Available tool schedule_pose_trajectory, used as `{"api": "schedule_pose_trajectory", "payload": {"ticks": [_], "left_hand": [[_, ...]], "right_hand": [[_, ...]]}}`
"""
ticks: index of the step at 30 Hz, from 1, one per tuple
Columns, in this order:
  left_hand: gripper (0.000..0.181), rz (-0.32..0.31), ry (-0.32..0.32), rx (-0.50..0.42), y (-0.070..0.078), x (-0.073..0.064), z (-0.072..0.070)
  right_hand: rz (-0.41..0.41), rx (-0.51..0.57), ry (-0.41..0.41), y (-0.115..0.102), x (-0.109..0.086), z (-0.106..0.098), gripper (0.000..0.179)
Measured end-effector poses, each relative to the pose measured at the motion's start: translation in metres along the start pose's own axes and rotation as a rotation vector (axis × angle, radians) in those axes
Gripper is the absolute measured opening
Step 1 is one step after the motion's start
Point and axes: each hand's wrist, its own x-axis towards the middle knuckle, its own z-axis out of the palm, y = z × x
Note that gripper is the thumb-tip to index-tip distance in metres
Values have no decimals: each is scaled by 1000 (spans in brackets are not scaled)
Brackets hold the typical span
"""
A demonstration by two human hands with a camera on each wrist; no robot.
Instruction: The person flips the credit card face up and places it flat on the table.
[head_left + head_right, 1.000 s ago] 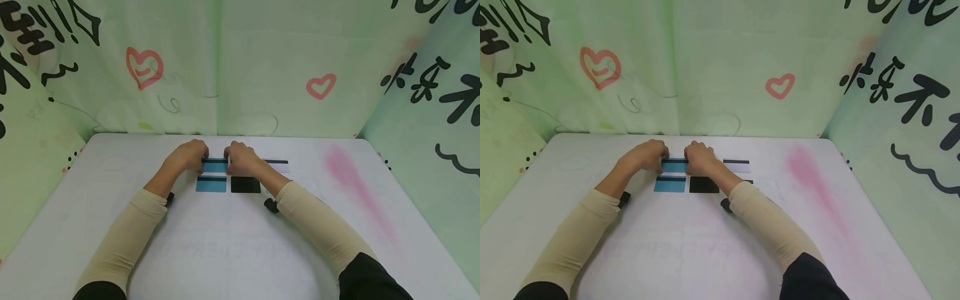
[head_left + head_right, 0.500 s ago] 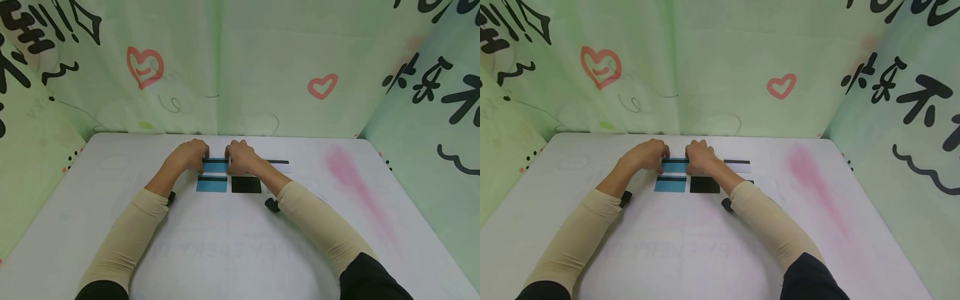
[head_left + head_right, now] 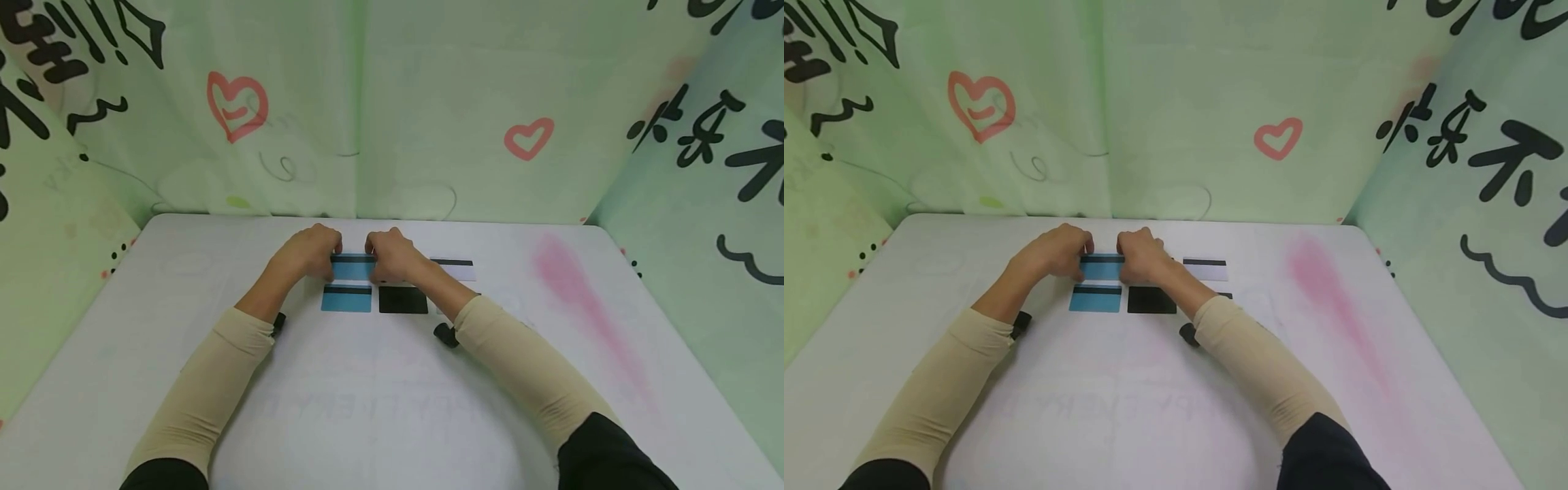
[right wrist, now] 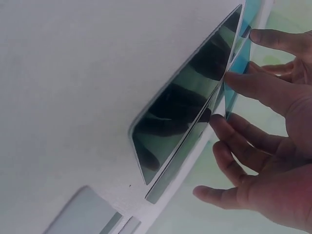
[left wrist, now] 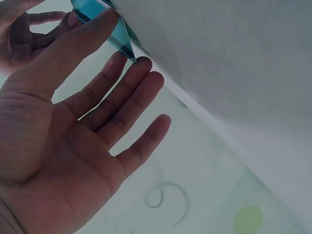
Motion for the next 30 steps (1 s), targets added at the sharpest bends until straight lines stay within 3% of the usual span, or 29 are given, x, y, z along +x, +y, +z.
{"api": "schedule_pose_trajectory", "payload": {"ticks": [8, 15, 30], "left_hand": [[48, 8, 8, 9, -3, 0, 2], [49, 16, 22, 10, -2, 0, 1], [55, 9, 7, -68, -2, 1, -3]], "right_hand": [[-48, 19, 4, -4, -3, -4, 56], [-52, 83, 45, -2, -3, -8, 52], [-52, 153, 60, 2, -7, -23, 52]]}}
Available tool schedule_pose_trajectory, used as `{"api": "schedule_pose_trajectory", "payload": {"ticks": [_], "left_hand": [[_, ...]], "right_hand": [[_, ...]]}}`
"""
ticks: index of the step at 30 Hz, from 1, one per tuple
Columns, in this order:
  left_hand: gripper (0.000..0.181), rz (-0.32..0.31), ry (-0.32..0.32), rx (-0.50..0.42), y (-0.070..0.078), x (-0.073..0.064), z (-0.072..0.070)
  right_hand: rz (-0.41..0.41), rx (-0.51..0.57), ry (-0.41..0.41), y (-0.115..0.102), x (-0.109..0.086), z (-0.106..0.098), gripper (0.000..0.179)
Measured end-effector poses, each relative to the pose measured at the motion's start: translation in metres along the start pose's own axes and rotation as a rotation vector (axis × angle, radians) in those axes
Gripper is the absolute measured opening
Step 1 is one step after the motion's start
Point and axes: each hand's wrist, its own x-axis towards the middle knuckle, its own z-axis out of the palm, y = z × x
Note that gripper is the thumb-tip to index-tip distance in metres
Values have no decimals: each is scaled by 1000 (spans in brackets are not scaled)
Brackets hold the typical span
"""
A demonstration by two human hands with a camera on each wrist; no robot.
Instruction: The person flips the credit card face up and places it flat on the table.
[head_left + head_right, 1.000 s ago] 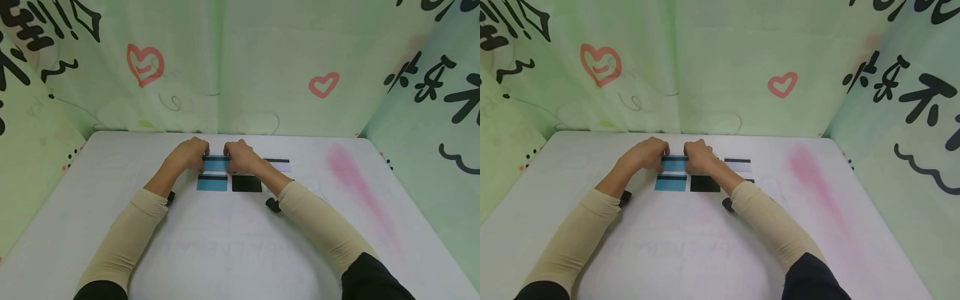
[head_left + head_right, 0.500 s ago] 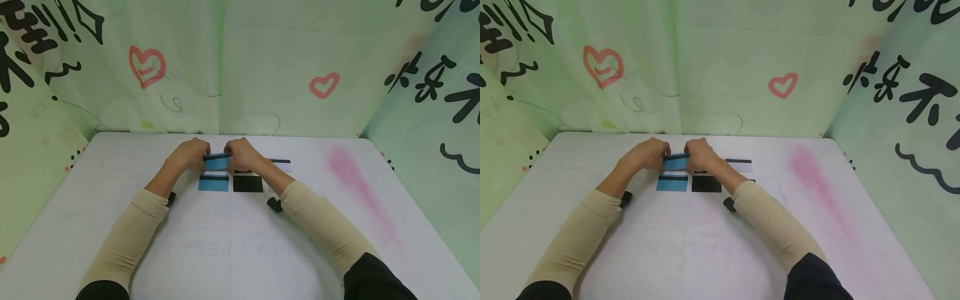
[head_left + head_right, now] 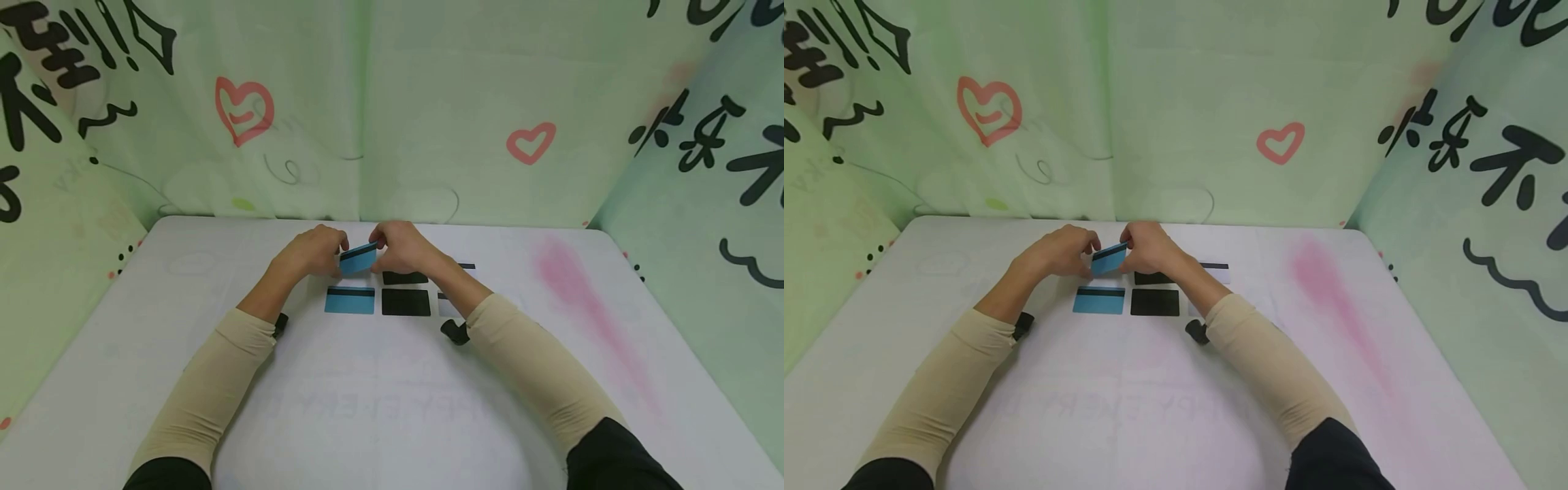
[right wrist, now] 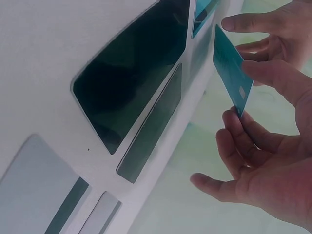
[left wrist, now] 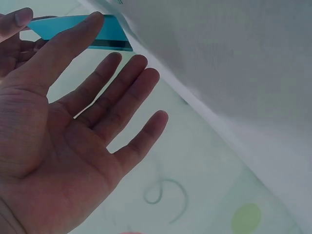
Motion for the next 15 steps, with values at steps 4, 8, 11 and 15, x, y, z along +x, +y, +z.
{"api": "schedule_pose_trajectory", "payload": {"ticks": [4, 8, 11, 15], "left_hand": [[60, -5, -2, 3, -1, -1, -1], [61, 0, 9, 21, -2, -1, -3], [61, 2, 9, 29, -3, -2, -4], [60, 1, 3, 24, -5, -3, -7]], "right_hand": [[18, 8, -10, 0, -1, -2, 53], [35, 26, -14, 0, 0, -4, 54], [40, 43, -13, 0, 0, -5, 54], [41, 66, -7, -1, 0, -7, 54]]}}
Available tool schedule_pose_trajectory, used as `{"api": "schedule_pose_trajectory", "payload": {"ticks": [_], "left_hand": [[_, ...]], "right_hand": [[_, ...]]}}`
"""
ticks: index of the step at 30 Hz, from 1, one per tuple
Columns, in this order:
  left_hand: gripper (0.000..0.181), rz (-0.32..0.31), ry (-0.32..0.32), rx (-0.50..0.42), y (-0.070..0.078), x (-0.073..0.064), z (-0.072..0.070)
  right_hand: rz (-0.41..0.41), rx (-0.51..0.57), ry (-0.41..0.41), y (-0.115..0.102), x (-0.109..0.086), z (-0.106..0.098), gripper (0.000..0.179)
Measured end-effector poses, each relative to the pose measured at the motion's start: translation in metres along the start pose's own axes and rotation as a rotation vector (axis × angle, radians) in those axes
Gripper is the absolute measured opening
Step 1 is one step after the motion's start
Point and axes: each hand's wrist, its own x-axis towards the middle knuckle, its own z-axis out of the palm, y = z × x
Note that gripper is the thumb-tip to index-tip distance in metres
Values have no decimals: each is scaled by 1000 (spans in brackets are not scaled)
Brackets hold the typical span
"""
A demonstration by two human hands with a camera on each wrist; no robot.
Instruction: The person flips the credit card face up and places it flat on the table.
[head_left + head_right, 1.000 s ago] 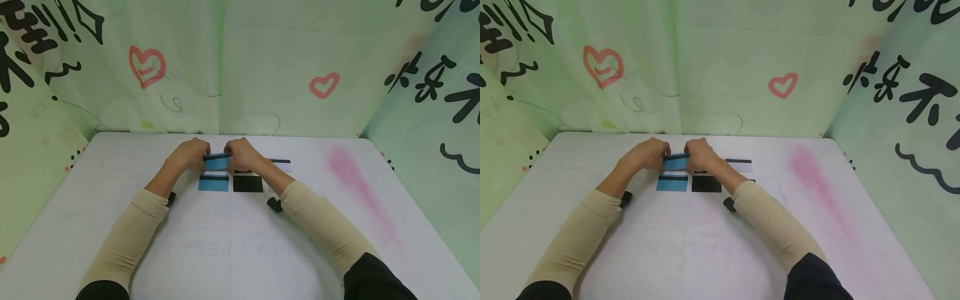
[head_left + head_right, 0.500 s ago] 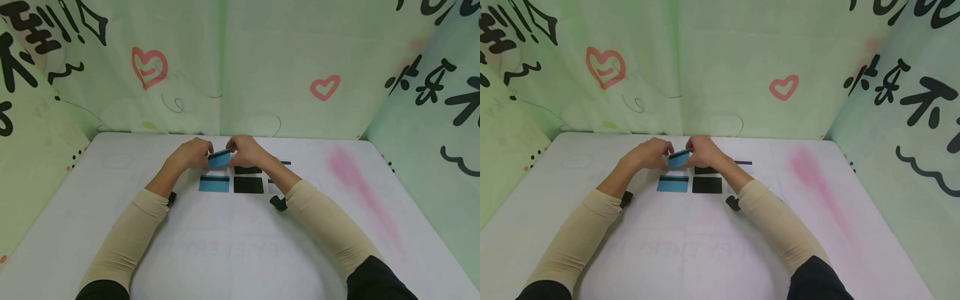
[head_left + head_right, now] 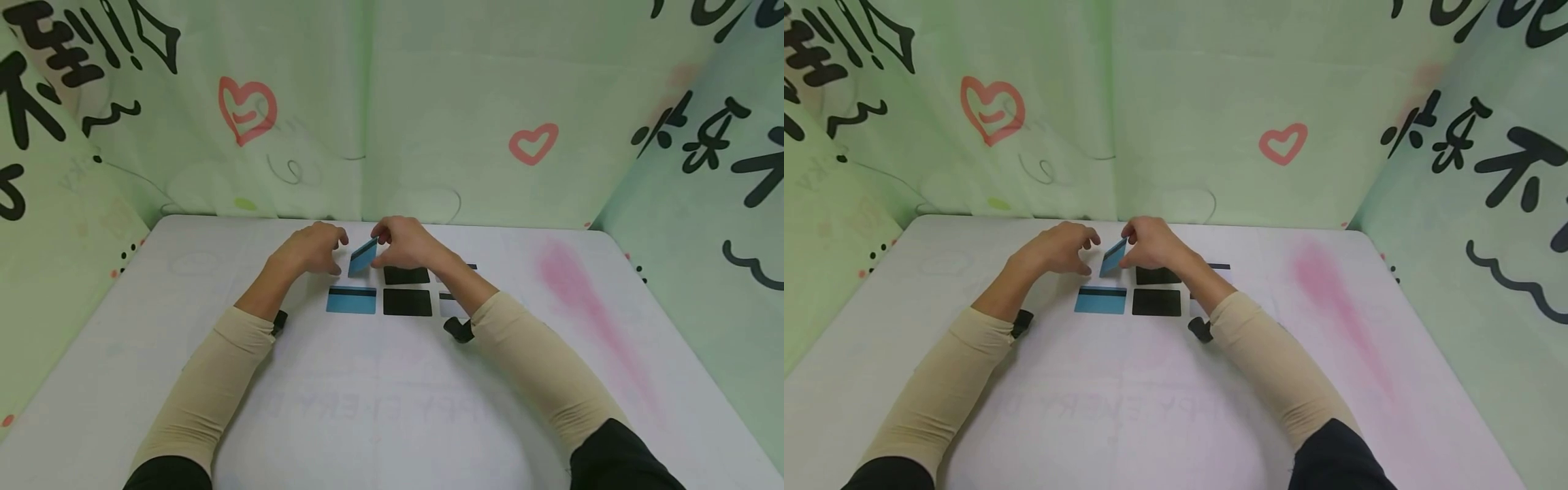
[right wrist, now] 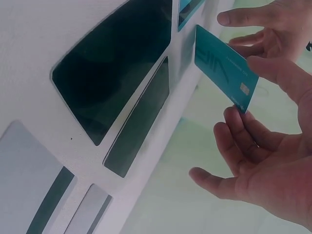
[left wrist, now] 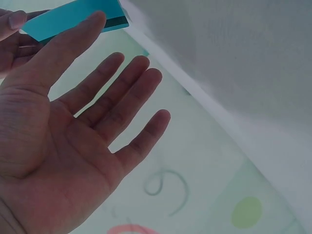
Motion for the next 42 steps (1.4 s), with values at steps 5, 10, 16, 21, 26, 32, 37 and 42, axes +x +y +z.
{"api": "schedule_pose_trajectory", "payload": {"ticks": [5, 10, 16, 21, 26, 32, 37, 42], "left_hand": [[59, 7, -8, -19, -1, -2, -3], [58, 7, -11, -37, -3, -2, -4], [58, 14, -14, -65, -6, -2, -5], [57, 23, -29, -78, -9, -4, -6], [57, 33, -37, -82, -8, -6, -7], [56, 56, -32, -114, -12, -4, -6], [56, 75, -30, -177, -17, -3, -5], [58, 89, -40, -251, -23, 0, -5]], "right_hand": [[-2, 30, 9, -2, -1, -2, 53], [-11, 52, 15, -2, 1, -4, 54], [-20, 44, 10, -3, 2, -10, 57], [-20, 53, -2, -6, 0, -11, 57], [-21, 26, -22, -7, -1, -14, 57], [-20, -4, -45, -8, -1, -17, 55], [-30, 20, -49, -7, 2, -11, 54], [-40, 23, -47, -4, 6, -4, 52]]}}
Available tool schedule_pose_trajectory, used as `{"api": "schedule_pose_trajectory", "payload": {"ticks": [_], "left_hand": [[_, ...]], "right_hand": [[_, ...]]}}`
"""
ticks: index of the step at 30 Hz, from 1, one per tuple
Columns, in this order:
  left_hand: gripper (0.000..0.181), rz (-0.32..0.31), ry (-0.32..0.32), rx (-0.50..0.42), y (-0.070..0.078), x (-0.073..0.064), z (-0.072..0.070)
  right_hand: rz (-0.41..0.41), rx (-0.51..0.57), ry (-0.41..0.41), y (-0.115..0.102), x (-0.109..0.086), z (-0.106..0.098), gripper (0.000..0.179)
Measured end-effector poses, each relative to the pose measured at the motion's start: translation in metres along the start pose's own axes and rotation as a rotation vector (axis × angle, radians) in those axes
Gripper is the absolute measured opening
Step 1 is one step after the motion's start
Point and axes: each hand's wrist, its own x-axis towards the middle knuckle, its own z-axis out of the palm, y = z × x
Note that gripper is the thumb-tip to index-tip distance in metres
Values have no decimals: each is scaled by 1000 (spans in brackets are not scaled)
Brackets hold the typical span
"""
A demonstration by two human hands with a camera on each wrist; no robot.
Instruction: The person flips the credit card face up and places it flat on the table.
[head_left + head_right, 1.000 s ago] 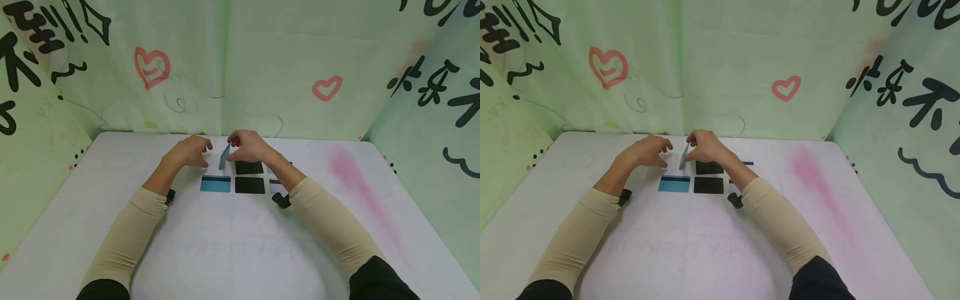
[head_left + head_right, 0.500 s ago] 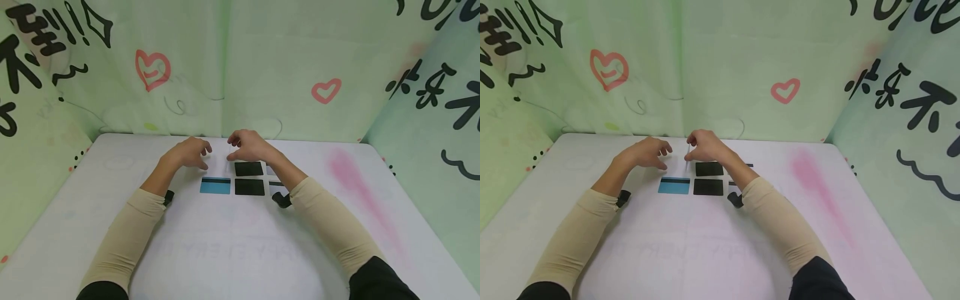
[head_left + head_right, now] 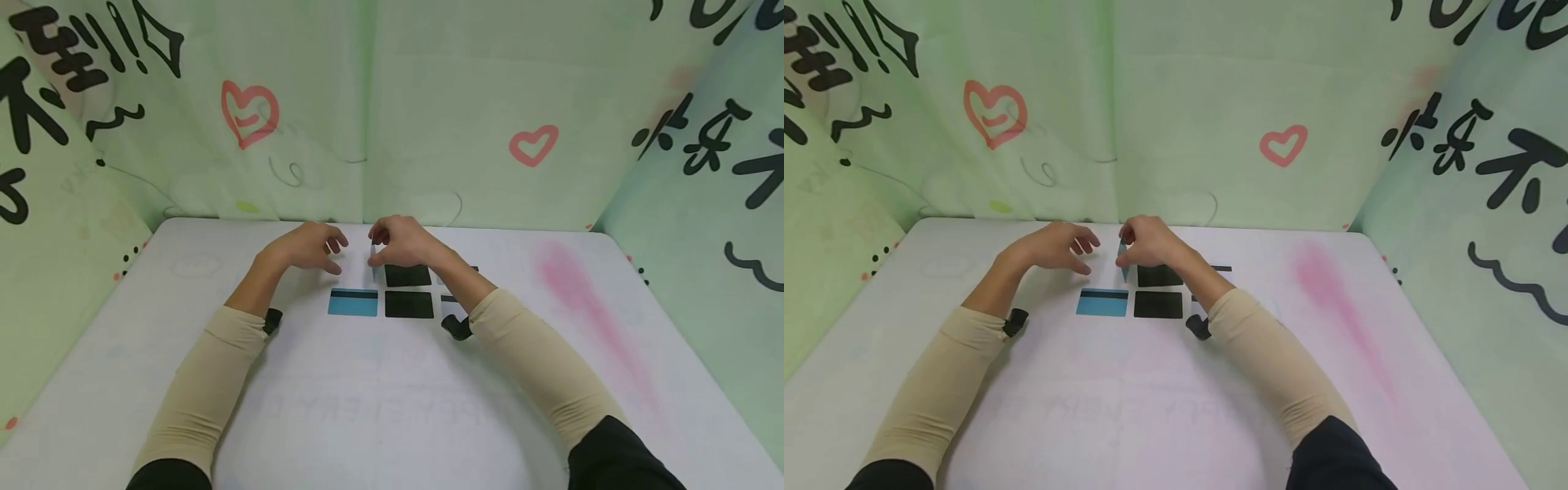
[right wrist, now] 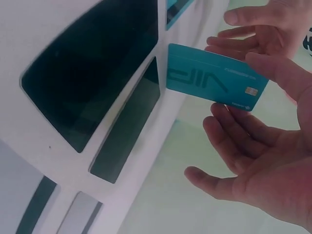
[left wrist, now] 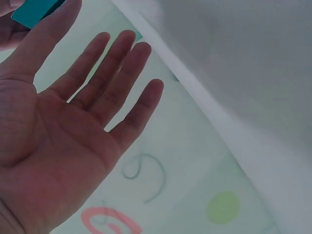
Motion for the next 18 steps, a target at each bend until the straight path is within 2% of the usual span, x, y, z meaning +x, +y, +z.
{"api": "schedule_pose_trajectory", "payload": {"ticks": [7, 18], "left_hand": [[57, 37, -4, -48, -7, 0, -1], [58, 27, -8, -64, -9, -1, -3]], "right_hand": [[11, 7, -3, 3, 3, 7, 51], [60, 1, -28, 9, 7, 19, 52]]}}
